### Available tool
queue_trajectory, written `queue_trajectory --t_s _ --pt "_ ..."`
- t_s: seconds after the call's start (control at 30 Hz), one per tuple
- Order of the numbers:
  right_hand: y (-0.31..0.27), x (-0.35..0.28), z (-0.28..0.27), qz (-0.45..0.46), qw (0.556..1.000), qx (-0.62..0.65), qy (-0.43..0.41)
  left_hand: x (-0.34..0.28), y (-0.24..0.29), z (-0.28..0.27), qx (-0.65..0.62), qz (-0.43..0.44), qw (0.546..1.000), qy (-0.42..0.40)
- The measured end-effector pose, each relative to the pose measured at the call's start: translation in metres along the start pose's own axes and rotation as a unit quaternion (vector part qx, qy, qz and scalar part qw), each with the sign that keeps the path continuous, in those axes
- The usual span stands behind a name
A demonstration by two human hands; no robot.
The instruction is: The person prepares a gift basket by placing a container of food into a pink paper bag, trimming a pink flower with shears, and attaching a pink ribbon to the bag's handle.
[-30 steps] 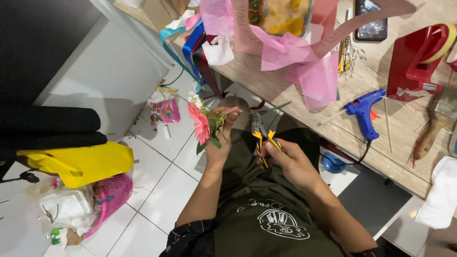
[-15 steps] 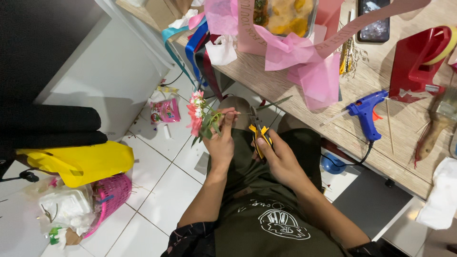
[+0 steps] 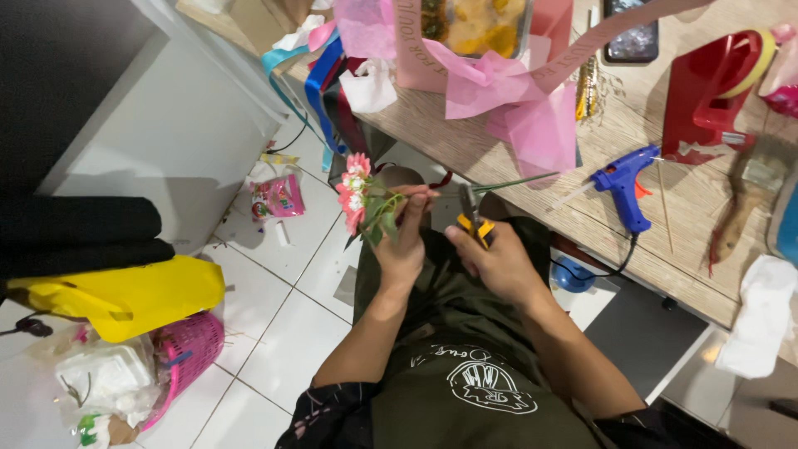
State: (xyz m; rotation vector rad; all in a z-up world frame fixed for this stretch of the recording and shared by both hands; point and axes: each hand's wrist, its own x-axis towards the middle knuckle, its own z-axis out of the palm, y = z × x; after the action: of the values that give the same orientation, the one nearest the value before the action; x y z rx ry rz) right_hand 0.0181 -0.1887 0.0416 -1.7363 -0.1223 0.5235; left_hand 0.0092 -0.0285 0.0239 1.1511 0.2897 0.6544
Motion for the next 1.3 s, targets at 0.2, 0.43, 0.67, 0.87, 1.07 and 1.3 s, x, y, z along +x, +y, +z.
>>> queue_trajectory --t_s 0.2,0.43,0.67,0.87,1.07,1.3 --pt "0.029 0.010 -0.054 0.045 0.984 -0.049 0.167 -0.005 -0.038 0.060 -0.072 -0.064 0.995 -0.019" --pt "-0.016 -0.034 -0.131 -0.064 0.929 -0.228 0.284 0.007 -0.015 0.071 -0.074 -0.055 0.996 -0.013" --pt "0.046 -0.041 -0.211 0.084 0.757 -0.492 0.422 0.004 0.019 0.016 0.069 -0.160 0.979 -0.109" --pt "0.035 -0.050 -0.220 -0.062 0.717 -0.552 0.421 -0.013 0.017 -0.001 0.049 -0.163 0.976 -0.135" --pt "-0.043 -0.046 -0.072 -0.157 0.907 -0.336 0.201 -0.023 0.009 0.009 0.058 -0.077 0.983 -0.159" --pt "-0.026 -0.014 0.015 -0.233 0.952 -0.173 0.101 -0.015 0.031 -0.004 0.155 -0.019 0.983 -0.101"
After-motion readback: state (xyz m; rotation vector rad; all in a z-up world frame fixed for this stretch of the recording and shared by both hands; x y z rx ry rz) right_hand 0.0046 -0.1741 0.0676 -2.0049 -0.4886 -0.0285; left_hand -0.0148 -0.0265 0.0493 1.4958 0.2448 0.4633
